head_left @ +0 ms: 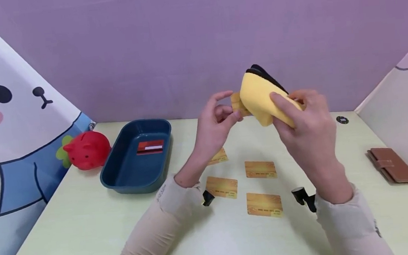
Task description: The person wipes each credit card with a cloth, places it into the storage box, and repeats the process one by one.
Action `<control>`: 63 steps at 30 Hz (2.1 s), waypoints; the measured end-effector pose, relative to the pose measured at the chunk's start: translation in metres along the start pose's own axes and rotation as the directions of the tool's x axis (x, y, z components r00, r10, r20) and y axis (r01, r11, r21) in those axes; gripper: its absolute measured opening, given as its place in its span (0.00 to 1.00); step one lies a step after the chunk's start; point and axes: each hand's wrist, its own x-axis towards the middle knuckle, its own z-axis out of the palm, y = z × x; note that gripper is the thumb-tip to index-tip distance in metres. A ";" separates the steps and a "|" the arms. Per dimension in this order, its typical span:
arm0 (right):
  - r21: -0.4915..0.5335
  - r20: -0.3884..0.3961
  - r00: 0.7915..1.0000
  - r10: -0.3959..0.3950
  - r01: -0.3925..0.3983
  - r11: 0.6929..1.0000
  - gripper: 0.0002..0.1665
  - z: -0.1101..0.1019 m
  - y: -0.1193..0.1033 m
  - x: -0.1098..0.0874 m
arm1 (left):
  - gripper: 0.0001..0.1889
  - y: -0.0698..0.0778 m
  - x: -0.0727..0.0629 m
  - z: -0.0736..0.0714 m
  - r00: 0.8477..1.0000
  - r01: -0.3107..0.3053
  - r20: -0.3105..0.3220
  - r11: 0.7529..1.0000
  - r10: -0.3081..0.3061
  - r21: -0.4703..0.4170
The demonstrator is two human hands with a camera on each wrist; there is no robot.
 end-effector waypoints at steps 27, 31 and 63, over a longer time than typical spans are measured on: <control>-0.095 -0.010 0.988 0.156 -0.156 0.983 0.18 -0.009 0.030 0.003 | 0.23 0.011 0.007 -0.026 0.999 0.031 -0.040 0.991 -0.036 -0.132; -0.050 -0.055 0.988 0.146 -0.148 0.988 0.18 -0.009 0.027 0.004 | 0.24 0.008 0.008 -0.027 0.997 0.034 -0.064 0.994 -0.041 -0.108; -0.082 0.098 0.995 0.028 -0.020 0.996 0.18 -0.001 0.012 -0.002 | 0.23 0.013 -0.003 -0.005 0.998 0.052 0.043 0.998 -0.052 0.020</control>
